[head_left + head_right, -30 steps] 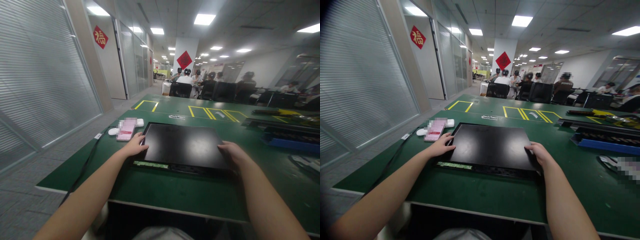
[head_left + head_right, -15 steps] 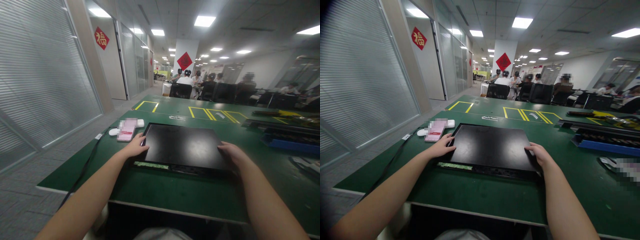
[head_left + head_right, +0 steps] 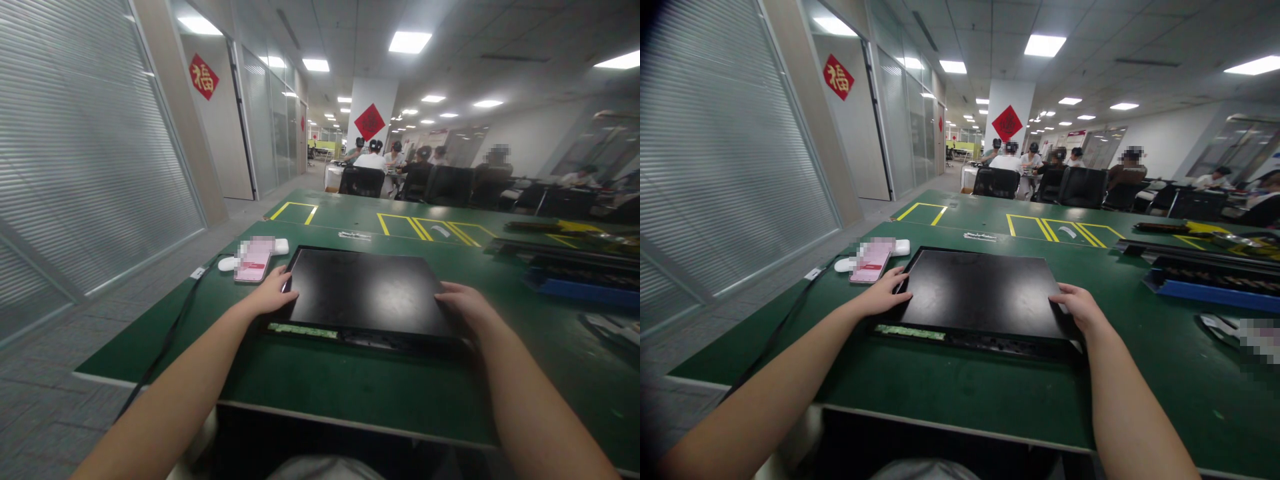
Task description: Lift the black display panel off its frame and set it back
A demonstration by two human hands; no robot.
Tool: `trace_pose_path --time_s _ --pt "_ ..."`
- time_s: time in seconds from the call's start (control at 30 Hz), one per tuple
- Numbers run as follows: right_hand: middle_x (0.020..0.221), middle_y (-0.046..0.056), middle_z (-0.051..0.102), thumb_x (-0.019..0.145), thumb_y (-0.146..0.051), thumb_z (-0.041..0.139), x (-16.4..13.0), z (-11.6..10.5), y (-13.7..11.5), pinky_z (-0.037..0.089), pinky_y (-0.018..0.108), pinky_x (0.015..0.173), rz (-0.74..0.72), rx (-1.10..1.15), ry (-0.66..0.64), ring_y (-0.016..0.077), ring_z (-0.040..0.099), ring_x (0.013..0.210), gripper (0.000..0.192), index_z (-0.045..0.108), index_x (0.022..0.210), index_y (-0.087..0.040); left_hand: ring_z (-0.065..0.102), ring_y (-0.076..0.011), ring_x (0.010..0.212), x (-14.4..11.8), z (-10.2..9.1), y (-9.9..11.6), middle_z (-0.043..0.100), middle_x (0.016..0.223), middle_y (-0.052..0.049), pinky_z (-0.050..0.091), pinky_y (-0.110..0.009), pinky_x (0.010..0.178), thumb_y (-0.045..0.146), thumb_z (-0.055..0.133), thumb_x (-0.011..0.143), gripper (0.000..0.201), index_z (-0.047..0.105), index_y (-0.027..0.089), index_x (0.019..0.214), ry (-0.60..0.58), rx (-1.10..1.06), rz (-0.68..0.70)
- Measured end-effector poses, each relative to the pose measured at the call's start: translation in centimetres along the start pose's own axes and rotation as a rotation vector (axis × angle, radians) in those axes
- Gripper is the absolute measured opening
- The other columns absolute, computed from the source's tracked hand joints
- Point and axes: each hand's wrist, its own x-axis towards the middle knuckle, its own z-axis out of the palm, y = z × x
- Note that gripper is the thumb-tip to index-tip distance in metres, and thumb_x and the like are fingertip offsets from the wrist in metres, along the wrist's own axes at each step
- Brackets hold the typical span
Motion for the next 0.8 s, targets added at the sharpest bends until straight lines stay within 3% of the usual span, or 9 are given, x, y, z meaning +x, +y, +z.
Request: trace_pose_path --time_s 0.23,0.37,0.6,0.8 --pt "0.09 0.012 0.074 0.062 -0.019 0.074 0.7 -0.1 0.5 0.053 0.032 0.066 0.078 -0.007 0.109 0.0235 0.069 0.078 0.038 0.074 0.1 -0.017 0.035 -0.037 0.14 0.0 0.0 0.0 0.037 0.15 -0.024 0.028 -0.042 0.116 0.05 0.06 0.073 0.072 0.058 0.004 0.128 0.009 0.003 0.001" --pt "0.085 0.009 0.074 0.066 -0.022 0.069 0.8 0.2 0.3 0.051 0.028 0.062 0.08 0.026 0.078 0.0201 0.067 0.075 0.023 0.074 0.088 -0.017 0.033 -0.0371 0.141 -0.1 0.0 0.0 0.032 0.153 -0.026 0.026 -0.044 0.116 0.052 0.056 0.075 0.077 0.053 0.002 0.133 -0.012 0.014 -0.001" --pt "0.08 0.007 0.071 0.065 -0.021 0.069 -0.4 0.5 -1.0 0.046 0.025 0.054 0.05 -0.004 0.148 0.016 0.063 0.065 0.032 0.069 0.096 -0.017 0.033 -0.0364 0.141 -0.1 0.0 -0.1 0.033 0.153 -0.024 0.026 -0.045 0.117 0.051 0.057 0.076 0.073 0.054 0.004 0.132 -0.01 0.018 0.003" --pt "0.075 0.007 0.068 0.066 -0.021 0.067 -0.1 0.3 -0.8 0.048 0.024 0.055 0.059 0.055 0.124 0.0156 0.062 0.067 0.022 0.068 0.087 -0.017 0.034 -0.0371 0.141 -0.2 0.0 -0.1 0.034 0.152 -0.024 0.028 -0.046 0.116 0.052 0.056 0.075 0.073 0.054 0.004 0.131 -0.005 0.004 0.013"
